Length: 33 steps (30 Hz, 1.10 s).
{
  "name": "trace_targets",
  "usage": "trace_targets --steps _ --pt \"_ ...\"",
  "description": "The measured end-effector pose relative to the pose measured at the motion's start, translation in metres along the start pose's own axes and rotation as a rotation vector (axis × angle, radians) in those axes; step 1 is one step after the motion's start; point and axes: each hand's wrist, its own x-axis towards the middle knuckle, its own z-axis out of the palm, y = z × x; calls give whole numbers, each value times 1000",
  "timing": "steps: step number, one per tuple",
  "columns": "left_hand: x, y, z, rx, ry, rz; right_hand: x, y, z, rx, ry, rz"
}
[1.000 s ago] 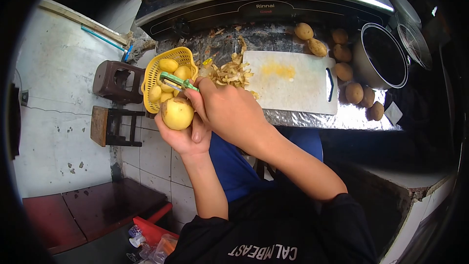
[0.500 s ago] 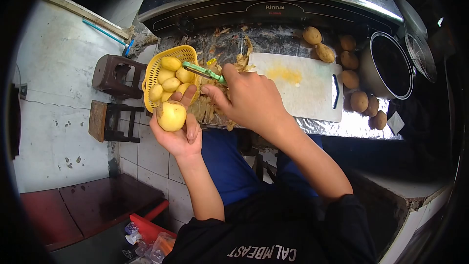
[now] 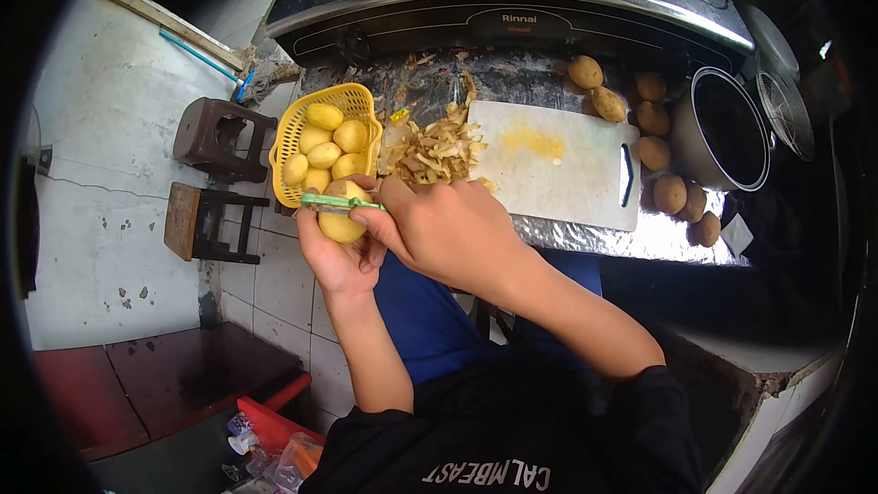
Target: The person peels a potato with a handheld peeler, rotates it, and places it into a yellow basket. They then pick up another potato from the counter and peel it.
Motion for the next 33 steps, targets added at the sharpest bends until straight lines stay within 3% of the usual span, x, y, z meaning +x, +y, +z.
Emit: trace_targets --steps 2,8,10,13,17,19,22,24,26,30,33 --pt "-3 6 11 69 80 -71 -2 -6 -5 -73 -37 -13" --pt "-7 -3 12 279 111 85 -2 -6 -10 -158 -19 -9" --pt "-10 -3 18 306 210 111 1 -6 -10 -121 12 -26" --pt "-12 0 10 353 135 169 2 -11 -9 -85 12 -9" --pt "-12 2 14 282 220 220 5 -12 -3 -64 61 -27" --pt "-10 5 11 43 93 293 6 -11 -4 -117 25 -33" --pt "-10 4 5 152 -41 274 5 -7 -6 -105 7 17" --pt "-18 -2 22 327 151 232 11 -1 -4 -46 26 7" --pt "-12 5 18 145 53 222 12 1 -4 13 49 -7" --pt "0 2 4 175 -71 86 14 7 -5 40 56 115" --pt "5 -4 4 209 76 77 20 21 -3 32 93 190"
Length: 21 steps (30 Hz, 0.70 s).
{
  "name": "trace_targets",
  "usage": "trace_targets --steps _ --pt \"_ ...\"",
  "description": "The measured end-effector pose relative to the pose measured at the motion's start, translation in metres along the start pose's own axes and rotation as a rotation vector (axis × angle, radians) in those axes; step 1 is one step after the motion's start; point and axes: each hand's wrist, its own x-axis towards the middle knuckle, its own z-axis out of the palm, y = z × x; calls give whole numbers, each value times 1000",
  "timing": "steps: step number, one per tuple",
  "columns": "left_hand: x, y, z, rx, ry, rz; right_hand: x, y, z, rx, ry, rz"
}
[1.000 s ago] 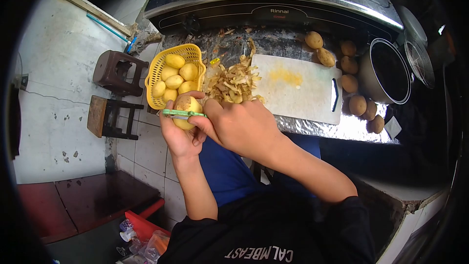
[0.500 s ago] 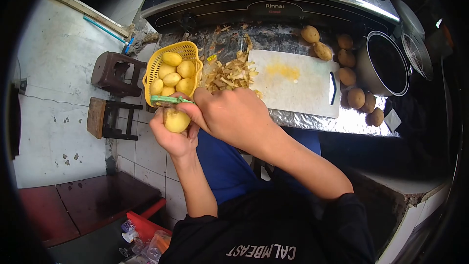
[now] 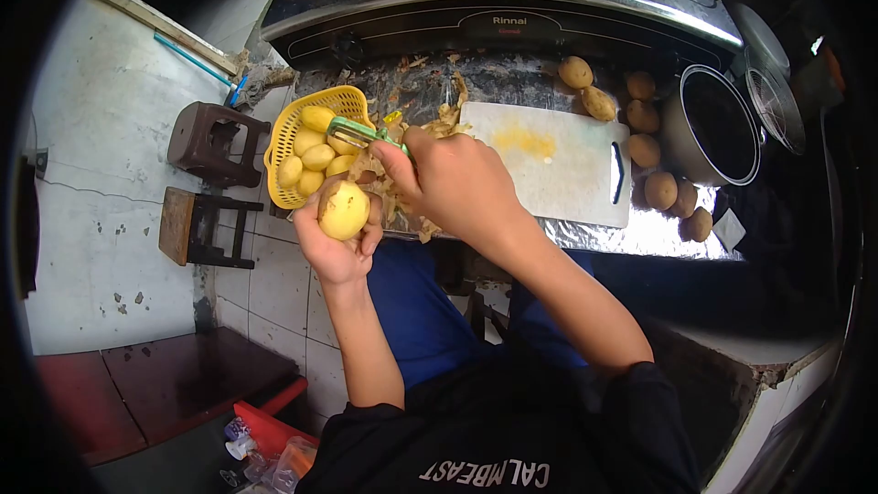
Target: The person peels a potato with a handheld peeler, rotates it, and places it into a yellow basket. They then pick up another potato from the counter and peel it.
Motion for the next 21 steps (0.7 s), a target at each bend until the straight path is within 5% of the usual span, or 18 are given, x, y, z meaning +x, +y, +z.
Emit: trace_targets --steps 9,12,21 --pt "5 2 -6 -3 31 -10 3 6 -10 -93 -28 82" --pt "4 0 -4 -28 60 -15 -13 -4 -9 60 -58 -11" --pt "-6 2 6 -212 52 -15 -33 -26 4 -141 -44 -148"
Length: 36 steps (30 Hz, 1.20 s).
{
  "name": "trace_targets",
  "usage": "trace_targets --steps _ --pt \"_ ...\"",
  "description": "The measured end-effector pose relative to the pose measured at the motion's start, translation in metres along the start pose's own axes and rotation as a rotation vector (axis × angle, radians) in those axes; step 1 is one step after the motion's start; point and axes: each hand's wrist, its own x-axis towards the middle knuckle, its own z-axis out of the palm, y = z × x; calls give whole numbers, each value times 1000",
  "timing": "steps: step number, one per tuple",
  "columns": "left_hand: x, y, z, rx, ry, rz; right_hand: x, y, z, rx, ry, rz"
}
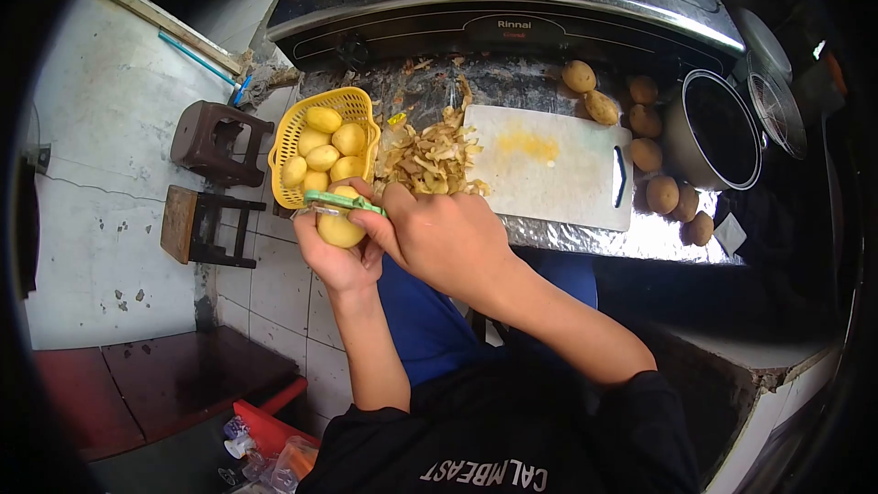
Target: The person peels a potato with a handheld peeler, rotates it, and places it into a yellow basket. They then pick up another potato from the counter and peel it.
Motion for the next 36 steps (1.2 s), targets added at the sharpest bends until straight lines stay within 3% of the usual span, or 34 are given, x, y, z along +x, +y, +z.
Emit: trace_targets --steps 4,6,8,11,14,19,22,24,27,28,29,30,32,33,34,36 --pt "-8 3 8 78 -89 79 12 13 2 -3 54 55" --pt "-8 10 9 34 -27 74 12 16 1 145 65 104" --pt "0 11 0 6 -86 70 15 18 -4 195 51 138" --pt "3 8 -3 37 -31 -5 25 29 -5 67 18 242" --pt "3 6 -6 90 32 -8 30 41 0 -98 48 215" --pt "6 2 -14 115 -20 -8 34 45 -6 -65 -4 268" --pt "7 2 -11 196 -17 -44 32 38 -16 25 -7 280" --pt "6 -2 -9 158 -63 -31 28 26 -23 283 -97 222" --pt "0 1 1 437 -25 48 20 21 -9 426 2 86" --pt "4 -9 6 538 -53 300 19 19 -6 461 92 -21" --pt "-1 0 5 577 -114 198 15 21 -14 433 -52 84" --pt "-6 10 5 616 -176 96 13 24 -16 429 -50 80" --pt "-9 9 5 485 -176 78 6 30 -10 713 -100 189" --pt "-11 7 5 356 -176 54 4 25 -1 946 -25 173" --pt "-10 2 7 356 -179 54 2 23 1 945 -23 173" --pt "-10 -14 13 201 -142 283 1 17 0 1003 -19 256"
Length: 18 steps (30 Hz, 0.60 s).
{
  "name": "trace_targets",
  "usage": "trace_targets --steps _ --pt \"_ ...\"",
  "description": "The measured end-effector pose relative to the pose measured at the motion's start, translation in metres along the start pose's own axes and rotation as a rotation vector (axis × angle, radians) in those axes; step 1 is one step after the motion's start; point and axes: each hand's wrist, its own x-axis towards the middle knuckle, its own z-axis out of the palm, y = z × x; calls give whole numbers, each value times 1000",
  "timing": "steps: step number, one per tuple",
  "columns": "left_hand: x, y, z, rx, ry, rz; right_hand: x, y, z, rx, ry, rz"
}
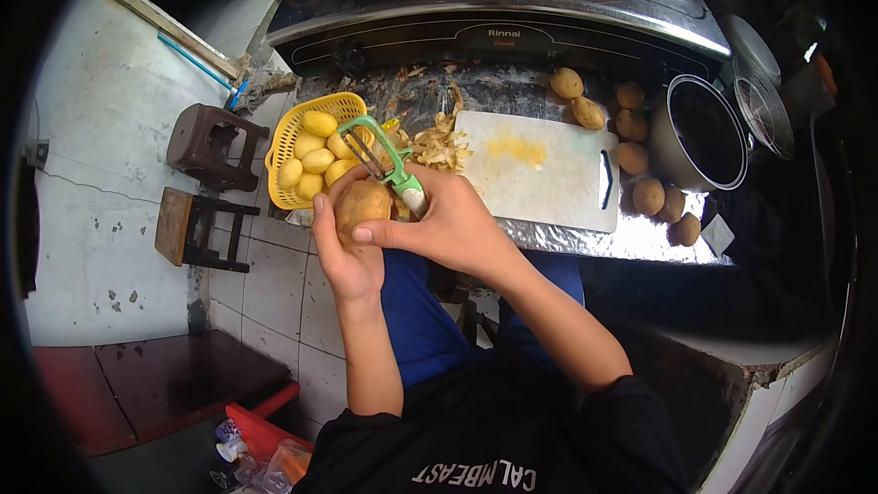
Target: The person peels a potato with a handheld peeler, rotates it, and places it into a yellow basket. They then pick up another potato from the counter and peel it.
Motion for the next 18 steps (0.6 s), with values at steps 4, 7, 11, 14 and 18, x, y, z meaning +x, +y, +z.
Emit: trace_targets --steps 4,7,11,14,18 --pt "0 -4 9 -401 115 -170 -1 -16 0 -282 -161 187" --pt "3 1 1 -618 102 -295 -14 -32 9 -468 7 -121" --pt "3 6 0 -777 238 -321 -31 -30 8 -725 38 -316" --pt "1 14 5 -775 226 -313 -39 -22 12 -995 -54 -360" --pt "-4 16 5 -674 203 -260 -38 -18 17 -1053 5 -459"
